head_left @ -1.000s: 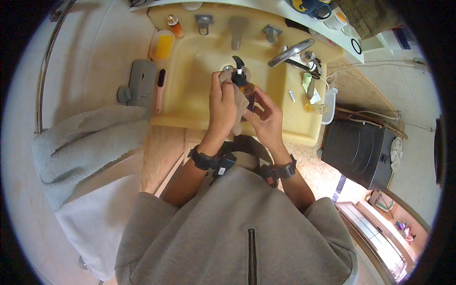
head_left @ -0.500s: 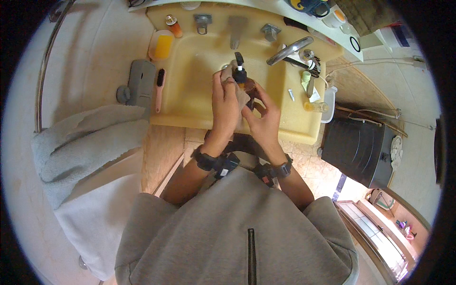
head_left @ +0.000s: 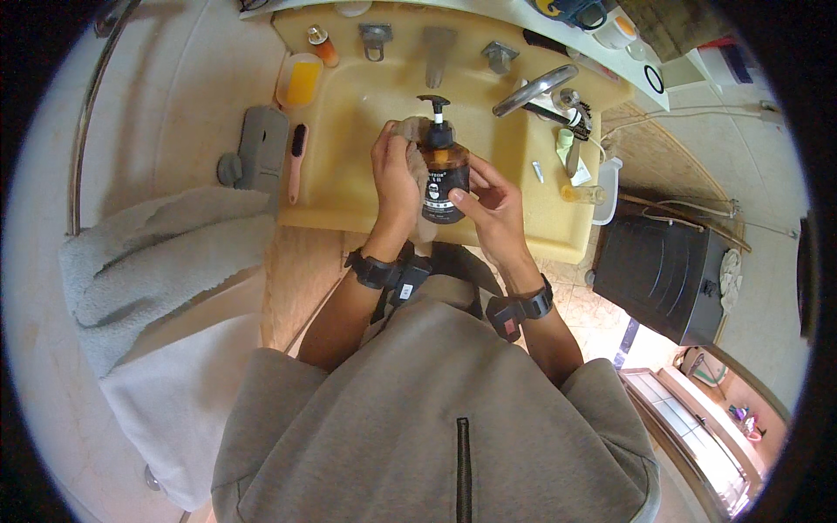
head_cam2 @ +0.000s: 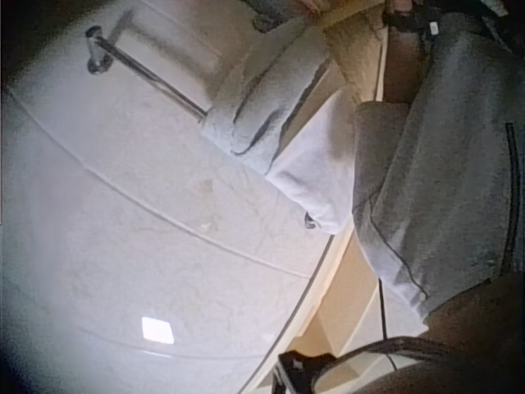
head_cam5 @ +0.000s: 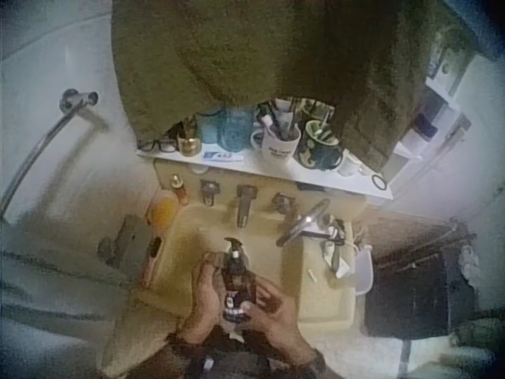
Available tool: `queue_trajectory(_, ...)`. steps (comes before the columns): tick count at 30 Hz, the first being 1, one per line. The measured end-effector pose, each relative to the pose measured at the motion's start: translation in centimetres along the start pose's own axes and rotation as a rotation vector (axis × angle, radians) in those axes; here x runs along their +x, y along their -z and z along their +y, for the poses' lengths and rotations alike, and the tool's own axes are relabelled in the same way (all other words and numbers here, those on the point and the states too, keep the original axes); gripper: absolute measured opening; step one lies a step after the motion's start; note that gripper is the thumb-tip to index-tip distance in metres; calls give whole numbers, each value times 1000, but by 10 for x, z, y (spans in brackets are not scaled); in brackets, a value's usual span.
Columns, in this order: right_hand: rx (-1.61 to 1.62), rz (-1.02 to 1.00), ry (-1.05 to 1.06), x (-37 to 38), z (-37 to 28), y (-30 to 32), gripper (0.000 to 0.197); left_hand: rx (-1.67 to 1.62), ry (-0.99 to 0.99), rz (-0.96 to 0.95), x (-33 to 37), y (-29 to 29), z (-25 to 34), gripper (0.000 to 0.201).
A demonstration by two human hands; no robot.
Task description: The person wipes various items on a bathroom counter with a cloth, including a gold lid, a tube of toothpaste, a pump bottle, a small glass jar, and a plastic bottle.
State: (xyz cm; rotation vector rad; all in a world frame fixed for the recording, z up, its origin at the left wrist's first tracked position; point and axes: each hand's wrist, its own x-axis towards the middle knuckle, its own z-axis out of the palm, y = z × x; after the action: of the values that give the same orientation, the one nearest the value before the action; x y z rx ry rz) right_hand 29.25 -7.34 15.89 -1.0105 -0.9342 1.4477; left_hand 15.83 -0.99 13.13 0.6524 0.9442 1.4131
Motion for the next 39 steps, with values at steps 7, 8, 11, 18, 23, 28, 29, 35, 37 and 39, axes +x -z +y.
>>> queue_trajectory(7, 217, -108, -105, -7, -8, -12, 56, -533, 647, -403, 1, 42, -29, 67)
queue_trajectory(8, 235, -112, -148, -5, -11, -11, 56, -518, 627, -430, -1, 39, -26, 68)
queue_trajectory(11, 248, -36, -131, -6, -3, -10, 56, -548, 715, -270, -1, 29, -5, 49)
queue_trajectory(18, 265, 17, -115, 0, -10, -1, 54, -423, 465, -281, -27, 26, 17, 50)
queue_trajectory(23, 13, 2, -65, -1, -12, 1, 52, -37, 243, -511, -33, 24, 28, 109)
queue_trajectory(28, -561, 52, 132, 3, -12, 20, 68, 195, -37, -546, -35, 11, 42, 117)
queue_trajectory(29, -642, 72, 139, 3, -16, 19, 75, 329, -94, -549, -36, 11, 45, 114)
queue_trajectory(35, 464, 72, -277, 10, 5, 26, 74, 566, -222, -550, -50, 9, 56, 107)
queue_trajectory(37, 582, -11, -437, 8, 11, 42, 65, 550, -205, -536, -53, 4, 59, 106)
queue_trajectory(39, 205, -125, -600, -1, 8, 38, 59, 524, -185, -520, -52, 7, 57, 105)
